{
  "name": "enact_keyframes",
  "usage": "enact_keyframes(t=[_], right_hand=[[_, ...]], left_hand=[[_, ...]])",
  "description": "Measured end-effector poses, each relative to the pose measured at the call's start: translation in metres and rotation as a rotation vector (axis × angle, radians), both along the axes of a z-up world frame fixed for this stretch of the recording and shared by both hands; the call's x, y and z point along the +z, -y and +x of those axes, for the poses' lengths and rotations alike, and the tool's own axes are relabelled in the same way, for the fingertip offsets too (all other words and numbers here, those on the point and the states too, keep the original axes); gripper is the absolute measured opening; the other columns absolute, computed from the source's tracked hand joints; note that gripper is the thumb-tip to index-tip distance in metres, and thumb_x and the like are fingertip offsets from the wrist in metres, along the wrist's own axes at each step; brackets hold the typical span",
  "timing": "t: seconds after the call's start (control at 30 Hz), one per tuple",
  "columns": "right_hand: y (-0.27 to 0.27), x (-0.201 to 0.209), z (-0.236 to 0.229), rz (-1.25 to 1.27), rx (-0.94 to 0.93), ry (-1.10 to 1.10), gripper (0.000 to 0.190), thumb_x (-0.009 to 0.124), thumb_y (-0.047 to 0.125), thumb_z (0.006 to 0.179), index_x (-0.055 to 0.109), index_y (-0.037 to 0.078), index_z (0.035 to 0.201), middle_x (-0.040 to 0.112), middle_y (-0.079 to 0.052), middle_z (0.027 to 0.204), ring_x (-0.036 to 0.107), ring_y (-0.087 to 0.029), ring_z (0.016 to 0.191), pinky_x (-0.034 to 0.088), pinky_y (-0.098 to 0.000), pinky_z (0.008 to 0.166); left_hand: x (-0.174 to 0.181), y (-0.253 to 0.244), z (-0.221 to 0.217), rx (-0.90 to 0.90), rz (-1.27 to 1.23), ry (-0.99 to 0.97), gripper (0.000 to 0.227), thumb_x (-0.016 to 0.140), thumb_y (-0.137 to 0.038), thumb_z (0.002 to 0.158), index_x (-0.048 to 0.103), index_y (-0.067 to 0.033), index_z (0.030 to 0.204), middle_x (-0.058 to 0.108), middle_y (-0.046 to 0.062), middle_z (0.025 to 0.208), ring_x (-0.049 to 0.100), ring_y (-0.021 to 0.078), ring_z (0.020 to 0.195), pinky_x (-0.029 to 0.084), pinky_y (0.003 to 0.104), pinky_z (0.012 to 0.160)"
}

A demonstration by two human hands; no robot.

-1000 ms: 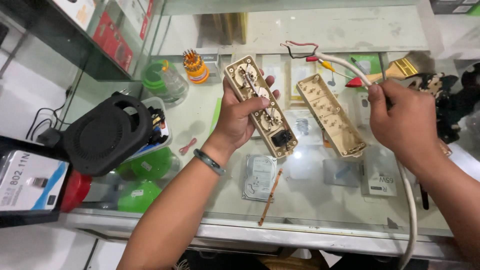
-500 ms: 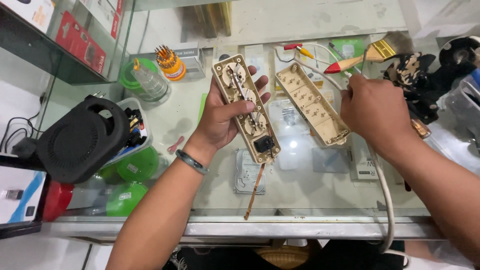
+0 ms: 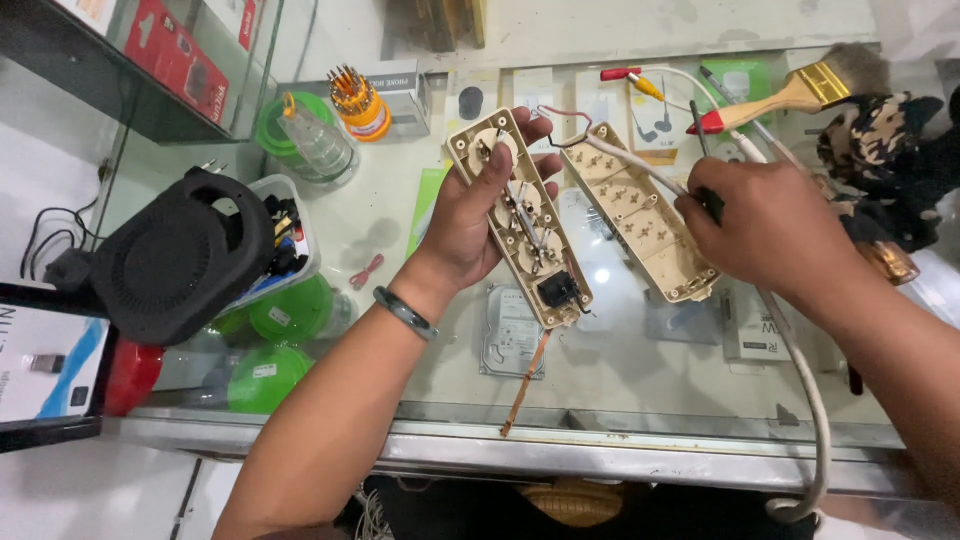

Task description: Cleaning and disassembling power strips for repair or inspection

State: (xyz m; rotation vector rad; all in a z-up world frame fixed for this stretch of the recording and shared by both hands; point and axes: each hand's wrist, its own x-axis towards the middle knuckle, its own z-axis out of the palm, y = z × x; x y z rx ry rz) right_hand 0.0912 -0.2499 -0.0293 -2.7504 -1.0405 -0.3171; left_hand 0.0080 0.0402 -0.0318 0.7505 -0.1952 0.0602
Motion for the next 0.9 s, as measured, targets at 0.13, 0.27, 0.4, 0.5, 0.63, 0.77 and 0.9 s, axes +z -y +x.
enact_keyframes(t=[0.13,0.27,0.4,0.5,0.63,0.77,0.9], right_hand=[[0.001,-0.004,0.003,0.02,-0.035,-0.062,0.019,0.071,0.028,0.1,0.071,0.01,0.099,0.072,-0.014,0.076,0.067,-0.042,0.072,0.052,-0.0502,0.068],[-0.005,-0.008,-0.002,0.116,-0.037,-0.051,0.017,0.074,0.021,0.102,0.072,0.006,0.096,0.068,-0.011,0.068,0.064,-0.034,0.06,0.049,-0.0435,0.059],[-0.011,-0.008,-0.005,0.151,0.034,-0.051,0.015,0.074,0.02,0.102,0.071,0.006,0.097,0.07,-0.01,0.073,0.063,-0.031,0.061,0.048,-0.0432,0.06],[-0.015,0.001,-0.017,0.156,0.077,0.037,0.012,0.071,0.012,0.107,0.071,0.003,0.1,0.07,-0.013,0.08,0.064,-0.032,0.065,0.047,-0.044,0.06],[-0.007,0.017,-0.051,0.321,0.259,0.353,0.007,0.069,-0.004,0.121,0.074,-0.007,0.124,0.054,-0.018,0.089,0.046,-0.03,0.071,0.029,-0.0398,0.062],[-0.037,0.035,-0.093,0.329,0.775,0.259,0.037,0.072,-0.012,0.097,0.065,0.004,0.13,0.066,-0.005,0.088,0.06,-0.023,0.081,0.045,-0.0288,0.055],[-0.066,0.053,-0.119,0.175,0.995,0.162,0.007,0.071,0.008,0.1,0.069,0.004,0.106,0.065,-0.011,0.097,0.059,-0.027,0.088,0.041,-0.036,0.065]], left_hand=[[0.005,0.002,-0.001,-0.042,-0.053,0.027,0.037,0.066,-0.028,0.107,0.056,-0.0056,0.134,0.062,0.016,0.136,0.065,0.0405,0.124,0.058,0.05,0.105],[0.003,0.002,-0.007,-0.181,-0.112,0.115,0.036,0.066,-0.026,0.112,0.054,-0.0087,0.142,0.06,0.022,0.142,0.057,0.0457,0.135,0.046,0.064,0.116],[-0.002,0.011,-0.006,-0.272,0.024,0.159,0.035,0.064,-0.036,0.114,0.056,-0.0172,0.143,0.038,0.021,0.165,0.038,0.0464,0.153,0.028,0.066,0.129],[-0.002,0.016,-0.002,-0.141,0.087,0.055,0.052,0.068,-0.038,0.105,0.049,-0.0068,0.142,0.037,0.026,0.163,0.041,0.0504,0.149,0.035,0.061,0.124],[-0.013,0.015,0.004,-0.078,0.06,0.07,0.042,0.069,-0.037,0.106,0.055,-0.0079,0.134,0.042,0.029,0.158,0.047,0.05,0.145,0.045,0.056,0.119],[-0.01,0.016,0.004,-0.072,0.04,0.067,0.044,0.069,-0.038,0.106,0.055,-0.0064,0.133,0.042,0.031,0.157,0.048,0.0507,0.144,0.042,0.059,0.121],[0.004,0.019,-0.002,-0.048,0.167,-0.022,0.089,0.057,-0.065,0.087,0.042,0.0023,0.143,0.044,0.029,0.157,0.053,0.0452,0.143,0.046,0.057,0.121]])
